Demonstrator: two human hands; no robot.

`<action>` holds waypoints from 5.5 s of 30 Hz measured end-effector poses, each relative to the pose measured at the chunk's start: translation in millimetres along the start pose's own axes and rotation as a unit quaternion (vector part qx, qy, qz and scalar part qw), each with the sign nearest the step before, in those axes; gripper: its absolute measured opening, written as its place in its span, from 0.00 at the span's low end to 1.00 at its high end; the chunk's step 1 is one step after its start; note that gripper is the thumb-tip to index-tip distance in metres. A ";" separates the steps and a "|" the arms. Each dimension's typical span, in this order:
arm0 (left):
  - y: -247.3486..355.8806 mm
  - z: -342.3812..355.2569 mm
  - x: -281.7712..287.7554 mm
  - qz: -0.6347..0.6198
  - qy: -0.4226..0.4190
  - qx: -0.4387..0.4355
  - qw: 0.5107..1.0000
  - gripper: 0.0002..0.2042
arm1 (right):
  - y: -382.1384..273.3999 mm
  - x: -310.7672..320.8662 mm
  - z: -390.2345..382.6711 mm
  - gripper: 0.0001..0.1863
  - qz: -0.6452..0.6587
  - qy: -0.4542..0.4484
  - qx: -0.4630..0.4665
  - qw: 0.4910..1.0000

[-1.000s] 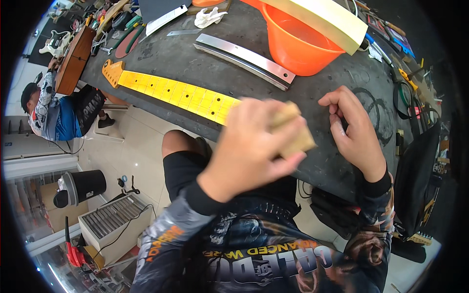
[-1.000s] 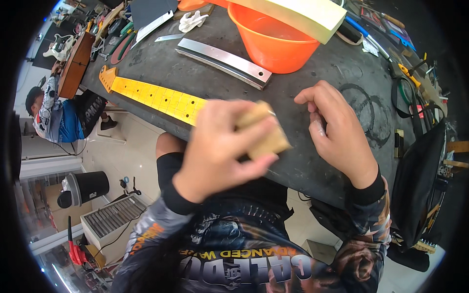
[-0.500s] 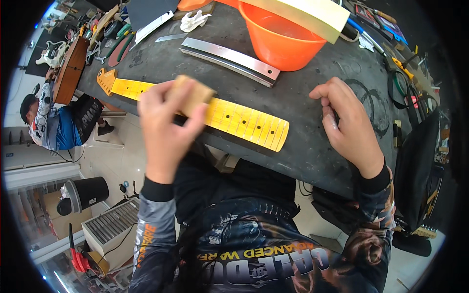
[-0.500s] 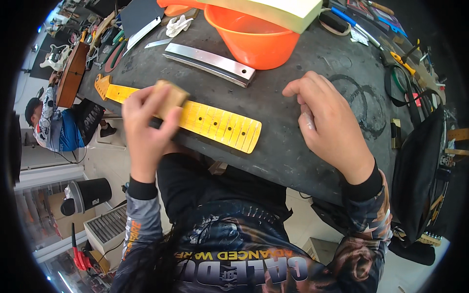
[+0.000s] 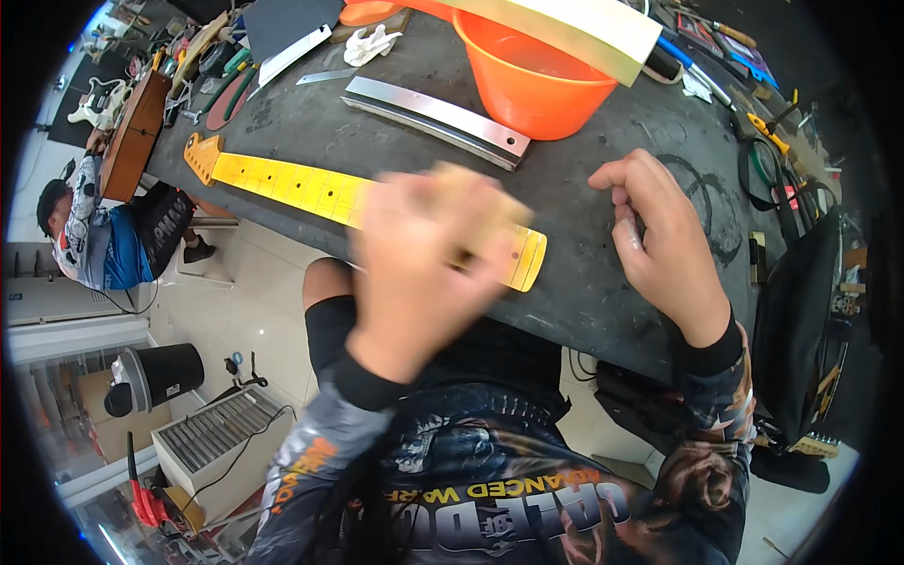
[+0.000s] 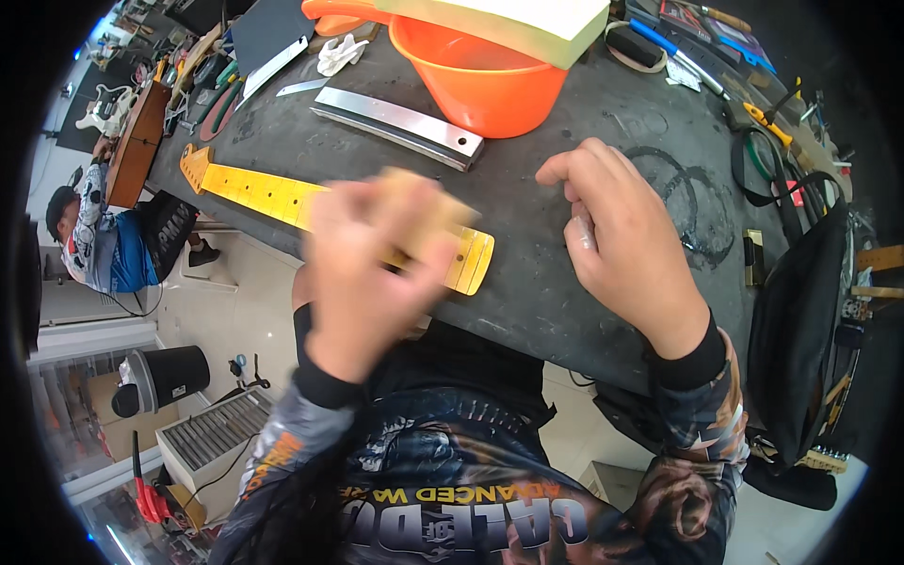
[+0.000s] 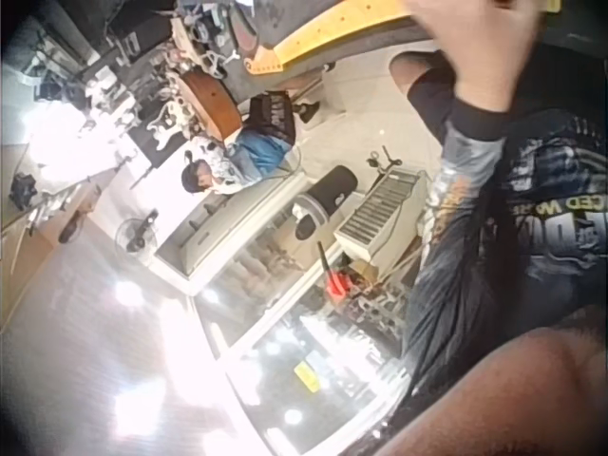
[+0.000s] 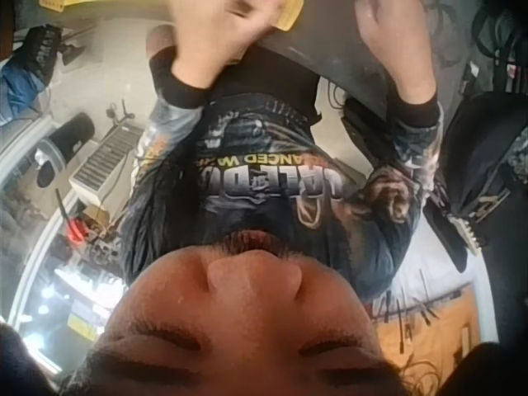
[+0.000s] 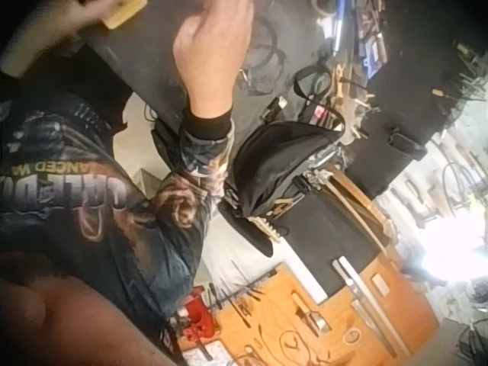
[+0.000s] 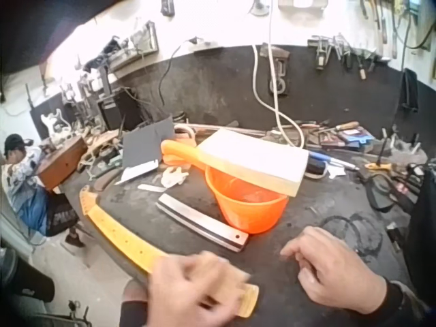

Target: Sanding the fretboard of a guitar neck using a sanding block.

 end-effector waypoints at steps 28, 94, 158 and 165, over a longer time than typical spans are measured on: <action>-62.2 -3.1 24.1 0.070 0.029 0.054 0.996 0.23 | 9.8 3.3 -5.5 0.20 0.011 0.027 -0.073 0.997; -68.1 -7.0 24.2 0.048 0.035 0.024 0.998 0.26 | 14.0 -6.7 -7.5 0.22 0.017 0.003 -0.091 0.996; -90.7 -45.1 43.9 0.078 0.066 0.062 0.993 0.27 | 21.8 -8.3 -7.1 0.27 0.045 -0.002 -0.122 0.992; 16.6 -19.7 8.7 -0.049 -0.018 -0.037 0.998 0.28 | 29.1 -9.3 -11.1 0.27 0.063 0.009 -0.127 0.990</action>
Point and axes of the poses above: each hand's wrist, its own z-axis towards the middle knuckle, its own x-axis out of the back of the hand, y = z × x, the point moved 6 cm from there along z, towards the middle knuckle, and after that the axes turned 1 degree about -x, right-handed, at the moved point
